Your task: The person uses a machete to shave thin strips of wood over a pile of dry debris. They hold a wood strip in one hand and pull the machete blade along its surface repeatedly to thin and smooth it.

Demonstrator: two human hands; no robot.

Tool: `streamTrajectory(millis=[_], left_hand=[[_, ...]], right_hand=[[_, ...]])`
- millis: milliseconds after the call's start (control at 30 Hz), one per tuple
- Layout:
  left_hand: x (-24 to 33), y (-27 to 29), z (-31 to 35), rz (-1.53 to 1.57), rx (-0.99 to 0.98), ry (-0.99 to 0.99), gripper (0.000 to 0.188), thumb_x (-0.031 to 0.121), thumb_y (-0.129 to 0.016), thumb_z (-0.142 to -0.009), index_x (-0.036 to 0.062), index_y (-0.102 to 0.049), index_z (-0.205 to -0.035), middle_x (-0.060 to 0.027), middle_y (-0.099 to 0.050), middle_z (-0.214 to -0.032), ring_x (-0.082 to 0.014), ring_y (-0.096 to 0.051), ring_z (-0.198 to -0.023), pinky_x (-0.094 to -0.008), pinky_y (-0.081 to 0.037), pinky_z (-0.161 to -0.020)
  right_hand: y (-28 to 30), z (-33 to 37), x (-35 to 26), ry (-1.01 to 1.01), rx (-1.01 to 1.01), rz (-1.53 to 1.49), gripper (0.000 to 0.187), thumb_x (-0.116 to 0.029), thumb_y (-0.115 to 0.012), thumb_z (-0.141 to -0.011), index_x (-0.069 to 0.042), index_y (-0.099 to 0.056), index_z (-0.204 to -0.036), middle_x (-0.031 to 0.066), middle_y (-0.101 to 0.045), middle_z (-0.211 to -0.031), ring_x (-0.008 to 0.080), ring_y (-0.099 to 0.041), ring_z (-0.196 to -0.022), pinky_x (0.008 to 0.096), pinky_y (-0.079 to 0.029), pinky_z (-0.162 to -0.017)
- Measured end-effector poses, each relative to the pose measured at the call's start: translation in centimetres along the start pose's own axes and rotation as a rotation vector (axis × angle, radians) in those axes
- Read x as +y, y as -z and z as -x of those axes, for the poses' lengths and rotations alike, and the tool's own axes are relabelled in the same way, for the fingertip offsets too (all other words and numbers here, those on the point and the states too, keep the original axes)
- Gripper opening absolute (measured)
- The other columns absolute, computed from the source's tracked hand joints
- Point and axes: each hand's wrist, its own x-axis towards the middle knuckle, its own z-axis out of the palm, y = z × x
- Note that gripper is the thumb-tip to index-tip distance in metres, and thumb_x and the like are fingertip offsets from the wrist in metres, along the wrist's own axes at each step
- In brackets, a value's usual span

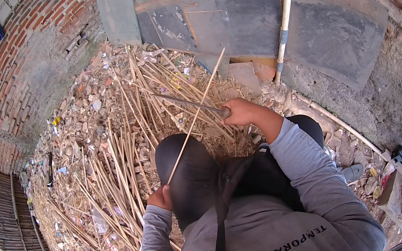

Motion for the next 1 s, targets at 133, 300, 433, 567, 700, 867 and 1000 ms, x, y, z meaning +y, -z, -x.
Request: streamTrajectory(millis=[133, 300, 433, 567, 700, 867, 1000], left_hand=[[-0.1, -0.1, -0.1, -0.008, -0.007, 0.004, 0.054, 0.045, -0.033, -0.101, 0.0017, -0.061, -0.088, -0.0257, -0.060, -0.073, -0.0467, -0.061, -0.076, -0.0487, -0.046, -0.066], [-0.2, -0.2, -0.1, -0.004, -0.004, 0.005, 0.053, 0.045, -0.033, -0.101, 0.0018, -0.061, -0.088, -0.0259, -0.060, -0.073, -0.0467, -0.060, -0.076, -0.0486, -0.046, -0.066], [-0.3, -0.3, 0.0, -0.015, -0.002, 0.004, 0.051, 0.044, -0.034, -0.100, 0.0028, -0.062, -0.088, -0.0261, -0.061, -0.073, -0.0472, -0.060, -0.075, -0.0505, -0.046, -0.065], [-0.5, -0.4, -0.1, -0.022, 0.007, -0.004, 0.052, 0.044, -0.033, -0.100, 0.0028, -0.062, -0.088, -0.0257, -0.061, -0.072, -0.0472, -0.061, -0.074, -0.0507, -0.047, -0.065], [-0.6, -0.5, -0.1, -0.023, 0.012, -0.005, 0.055, 0.046, -0.032, -0.101, 0.0020, -0.062, -0.088, -0.0252, -0.061, -0.072, -0.0466, -0.061, -0.075, -0.0489, -0.046, -0.064], [-0.6, -0.6, -0.1, -0.056, 0.018, -0.001, 0.046, 0.042, -0.036, -0.099, 0.0039, -0.062, -0.090, -0.0270, -0.062, -0.073, -0.0478, -0.061, -0.073, -0.0545, -0.047, -0.066], [0.1, -0.6, 0.1, -0.098, 0.031, 0.002, 0.052, 0.045, -0.034, -0.100, 0.0029, -0.061, -0.084, -0.0262, -0.061, -0.072, -0.0476, -0.060, -0.073, -0.0531, -0.045, -0.064]], right_hand=[[0.1, 0.0, -0.1, -0.022, -0.019, -0.022, 0.039, -0.032, -0.074, -0.073, -0.004, -0.067, -0.098, 0.0225, -0.067, -0.090, 0.0383, -0.064, -0.090, 0.0431, -0.050, -0.080], [0.0, 0.0, -0.1, -0.019, -0.005, -0.022, 0.039, -0.032, -0.074, -0.072, -0.004, -0.067, -0.099, 0.0227, -0.067, -0.090, 0.0382, -0.064, -0.089, 0.0429, -0.050, -0.080], [0.1, 0.1, -0.4, -0.022, 0.001, -0.010, 0.039, -0.031, -0.074, -0.072, -0.004, -0.067, -0.098, 0.0226, -0.067, -0.089, 0.0382, -0.064, -0.089, 0.0429, -0.050, -0.080], [0.0, 0.1, -0.3, -0.031, 0.004, -0.022, 0.039, -0.032, -0.074, -0.072, -0.004, -0.067, -0.098, 0.0224, -0.067, -0.090, 0.0381, -0.064, -0.089, 0.0430, -0.050, -0.080], [0.0, 0.2, -0.5, -0.036, 0.011, -0.016, 0.037, -0.031, -0.074, -0.072, -0.004, -0.067, -0.097, 0.0219, -0.067, -0.088, 0.0379, -0.064, -0.089, 0.0434, -0.050, -0.079], [0.6, 0.3, -0.9, -0.015, 0.058, 0.082, 0.030, -0.027, -0.071, -0.071, -0.006, -0.067, -0.093, 0.0203, -0.066, -0.087, 0.0382, -0.064, -0.087, 0.0456, -0.050, -0.076], [1.9, 1.0, -1.3, -0.007, 0.086, 0.155, 0.026, -0.026, -0.069, -0.071, -0.008, -0.067, -0.090, 0.0186, -0.067, -0.085, 0.0386, -0.064, -0.085, 0.0474, -0.051, -0.074]])
